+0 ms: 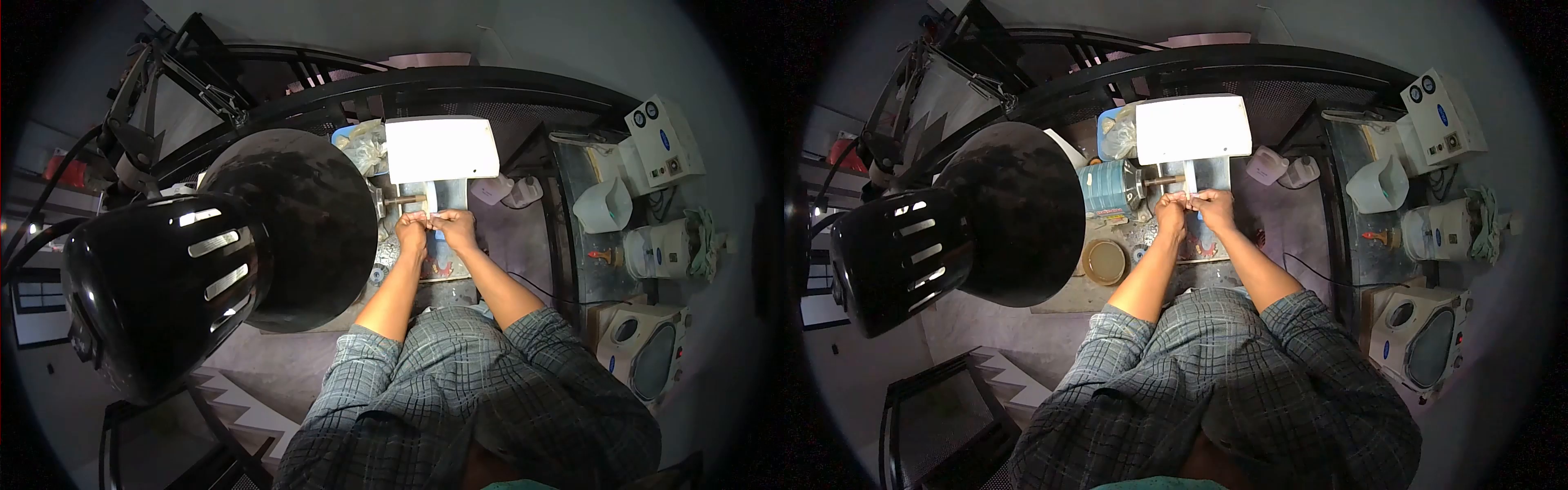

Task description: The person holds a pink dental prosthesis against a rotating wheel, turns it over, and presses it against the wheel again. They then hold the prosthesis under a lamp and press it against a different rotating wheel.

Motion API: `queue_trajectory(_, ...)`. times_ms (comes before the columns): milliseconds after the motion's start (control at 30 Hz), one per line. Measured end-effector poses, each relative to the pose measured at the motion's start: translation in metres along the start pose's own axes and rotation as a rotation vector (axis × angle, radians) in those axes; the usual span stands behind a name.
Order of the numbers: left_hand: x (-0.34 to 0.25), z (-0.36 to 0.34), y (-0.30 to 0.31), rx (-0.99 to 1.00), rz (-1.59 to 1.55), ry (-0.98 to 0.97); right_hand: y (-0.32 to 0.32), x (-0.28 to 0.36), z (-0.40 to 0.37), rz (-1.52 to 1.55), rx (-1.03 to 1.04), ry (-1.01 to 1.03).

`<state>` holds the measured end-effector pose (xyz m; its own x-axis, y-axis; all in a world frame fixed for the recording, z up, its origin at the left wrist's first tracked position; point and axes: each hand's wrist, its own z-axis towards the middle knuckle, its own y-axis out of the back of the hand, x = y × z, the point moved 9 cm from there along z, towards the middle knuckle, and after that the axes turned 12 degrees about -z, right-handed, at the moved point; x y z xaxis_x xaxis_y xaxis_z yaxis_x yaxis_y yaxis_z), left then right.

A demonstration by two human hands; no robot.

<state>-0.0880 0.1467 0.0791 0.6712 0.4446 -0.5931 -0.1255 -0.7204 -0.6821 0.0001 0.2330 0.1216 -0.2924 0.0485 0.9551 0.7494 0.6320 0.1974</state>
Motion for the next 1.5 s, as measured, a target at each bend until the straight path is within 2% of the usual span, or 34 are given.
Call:
queue_trajectory(567,0.009,0.014,0.016,-0.101,0.174,0.057,-0.004,-0.022,0.009,0.020,0.022,-0.163)
queue_trajectory(867,0.017,0.017,0.021,-0.149,0.133,0.090,0.000,-0.016,0.012,0.061,0.041,-0.185)
queue_trajectory(1133,0.014,0.005,0.016,-0.188,0.100,0.054,0.005,-0.026,0.021,0.042,0.212,-0.265)
queue_trajectory(1500,0.011,-0.001,0.011,-0.162,0.137,0.052,0.007,-0.020,0.016,0.056,0.236,-0.298)
